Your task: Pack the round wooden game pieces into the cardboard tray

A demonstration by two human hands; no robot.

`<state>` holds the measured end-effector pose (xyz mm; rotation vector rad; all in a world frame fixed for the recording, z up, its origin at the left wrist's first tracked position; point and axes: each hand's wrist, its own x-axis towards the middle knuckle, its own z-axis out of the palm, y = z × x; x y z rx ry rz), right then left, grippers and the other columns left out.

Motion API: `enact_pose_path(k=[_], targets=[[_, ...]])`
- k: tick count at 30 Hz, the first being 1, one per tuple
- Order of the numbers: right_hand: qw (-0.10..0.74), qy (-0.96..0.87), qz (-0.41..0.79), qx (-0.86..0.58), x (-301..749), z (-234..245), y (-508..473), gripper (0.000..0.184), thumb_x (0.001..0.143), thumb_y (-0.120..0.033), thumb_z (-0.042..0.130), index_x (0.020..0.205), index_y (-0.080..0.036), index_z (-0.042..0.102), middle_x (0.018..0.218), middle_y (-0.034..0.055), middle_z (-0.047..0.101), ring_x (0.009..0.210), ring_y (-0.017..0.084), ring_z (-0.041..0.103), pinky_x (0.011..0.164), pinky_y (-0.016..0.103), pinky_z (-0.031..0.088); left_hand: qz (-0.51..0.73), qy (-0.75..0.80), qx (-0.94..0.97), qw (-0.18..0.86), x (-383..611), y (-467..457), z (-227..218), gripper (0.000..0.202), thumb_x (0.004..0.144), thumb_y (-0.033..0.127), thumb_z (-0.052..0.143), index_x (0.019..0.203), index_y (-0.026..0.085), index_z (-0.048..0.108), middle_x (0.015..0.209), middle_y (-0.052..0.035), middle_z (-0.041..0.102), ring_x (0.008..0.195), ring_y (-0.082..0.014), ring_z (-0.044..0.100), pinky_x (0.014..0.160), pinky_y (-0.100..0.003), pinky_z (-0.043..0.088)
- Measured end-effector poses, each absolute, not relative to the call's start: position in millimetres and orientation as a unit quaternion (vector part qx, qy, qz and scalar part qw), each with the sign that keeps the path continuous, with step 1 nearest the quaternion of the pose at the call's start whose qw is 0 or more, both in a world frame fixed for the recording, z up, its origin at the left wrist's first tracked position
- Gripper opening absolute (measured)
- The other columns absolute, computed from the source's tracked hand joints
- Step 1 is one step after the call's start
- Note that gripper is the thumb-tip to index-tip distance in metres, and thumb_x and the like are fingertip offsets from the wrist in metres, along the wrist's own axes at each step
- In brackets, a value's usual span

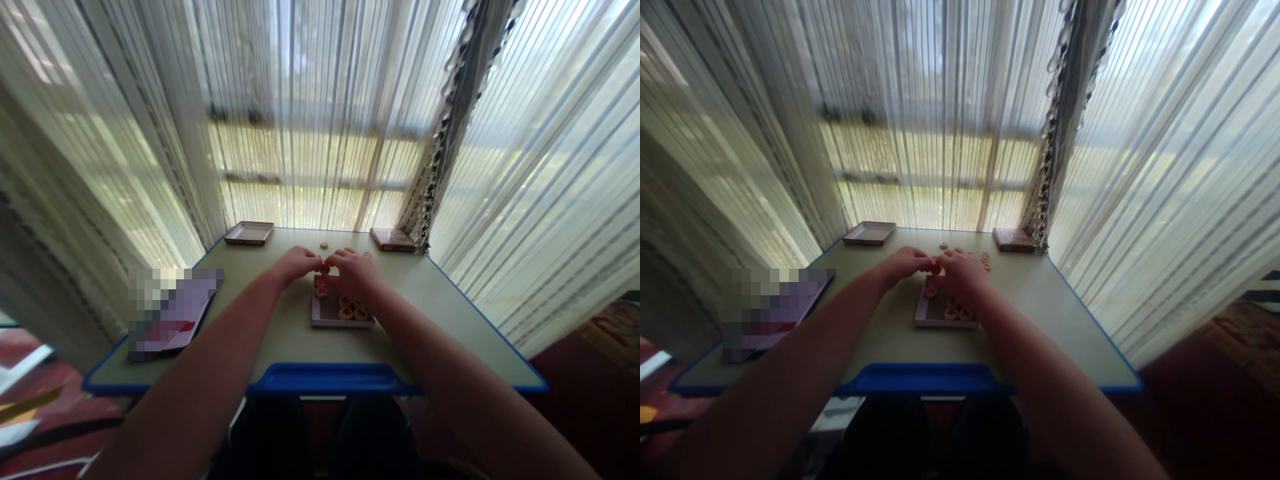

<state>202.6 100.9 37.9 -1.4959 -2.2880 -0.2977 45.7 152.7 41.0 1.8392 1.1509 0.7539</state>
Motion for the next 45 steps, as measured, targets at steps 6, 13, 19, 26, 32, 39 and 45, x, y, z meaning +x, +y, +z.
enact_pose_path(k=[6, 13, 19, 26, 32, 39, 45], targets=[[0.213, -0.838, -0.087, -0.495, 205.0, 37.4, 100.5, 0.02, 0.076, -0.037, 0.055, 0.085, -0.024, 0.066, 0.087, 0.0037, 0.064, 0.085, 0.019, 0.052, 0.073, 0.03, 0.035, 0.278, 0.487, 0.764, 0.318, 35.1, 164.9, 34.3, 0.029, 0.059, 0.027, 0.061, 0.082, 0.012, 0.071, 0.074, -0.0066, 0.069, 0.069, -0.0195, 0.059, 0.063, -0.027, 0.043], [0.174, -0.847, -0.082, -0.496, 201.6, 36.1, 103.6, 0.028, 0.076, -0.046, 0.052, 0.082, -0.024, 0.069, 0.082, 0.0049, 0.064, 0.081, 0.02, 0.052, 0.073, 0.03, 0.035, 0.246, 0.477, 0.773, 0.338, 33.3, 172.6, 23.1, 0.026, 0.058, 0.024, 0.06, 0.079, 0.014, 0.072, 0.07, -0.0045, 0.069, 0.071, -0.0198, 0.06, 0.065, -0.026, 0.043], [0.162, -0.851, -0.066, -0.495, 197.6, 38.3, 100.6, 0.029, 0.077, -0.046, 0.051, 0.085, -0.026, 0.07, 0.082, 0.0047, 0.063, 0.08, 0.018, 0.053, 0.074, 0.028, 0.035, 0.246, 0.468, 0.783, 0.327, 35.3, 175.3, 20.7, 0.018, 0.059, 0.024, 0.059, 0.07, 0.016, 0.071, 0.065, -0.0027, 0.067, 0.067, -0.0184, 0.059, 0.062, -0.025, 0.042], [0.173, -0.848, -0.061, -0.498, 198.2, 38.0, 98.5, 0.028, 0.078, -0.043, 0.051, 0.092, -0.025, 0.069, 0.084, 0.0053, 0.063, 0.081, 0.017, 0.053, 0.074, 0.027, 0.035, 0.255, 0.5, 0.759, 0.33, 36.6, 175.5, 21.7, 0.046, 0.055, 0.016, 0.06, 0.1, 0.014, 0.062, 0.059, 0.0003, 0.063, 0.057, -0.0154, 0.057, 0.055, -0.024, 0.042], [0.186, -0.852, -0.045, -0.487, 199.7, 36.5, 100.3, 0.025, 0.077, -0.042, 0.053, 0.086, -0.025, 0.07, 0.084, 0.0048, 0.063, 0.081, 0.017, 0.052, 0.074, 0.028, 0.036, 0.26, 0.513, 0.749, 0.33, 36.5, 177.5, 21.9, 0.042, 0.054, 0.017, 0.06, 0.096, 0.012, 0.062, 0.063, -0.0023, 0.065, 0.057, -0.0152, 0.057, 0.053, -0.023, 0.042], [0.195, -0.859, -0.035, -0.472, 203.6, 34.8, 102.8, 0.025, 0.078, -0.04, 0.055, 0.084, -0.022, 0.07, 0.078, 0.0053, 0.063, 0.077, 0.016, 0.053, 0.072, 0.026, 0.036, 0.254, 0.483, 0.781, 0.305, 36.7, 176.5, 24.5, 0.016, 0.056, 0.025, 0.059, 0.066, 0.017, 0.068, 0.065, -0.003, 0.067, 0.067, -0.0186, 0.059, 0.059, -0.024, 0.042], [0.205, -0.855, -0.037, -0.474, 208.2, 35.2, 103.1, 0.029, 0.078, -0.043, 0.053, 0.09, -0.021, 0.068, 0.081, 0.0057, 0.065, 0.077, 0.016, 0.055, 0.072, 0.026, 0.037, 0.24, 0.481, 0.788, 0.3, 35.9, 175.5, 23.5, 0.021, 0.06, 0.03, 0.056, 0.068, 0.016, 0.069, 0.065, -0.0036, 0.067, 0.065, -0.0183, 0.059, 0.058, -0.024, 0.041]])
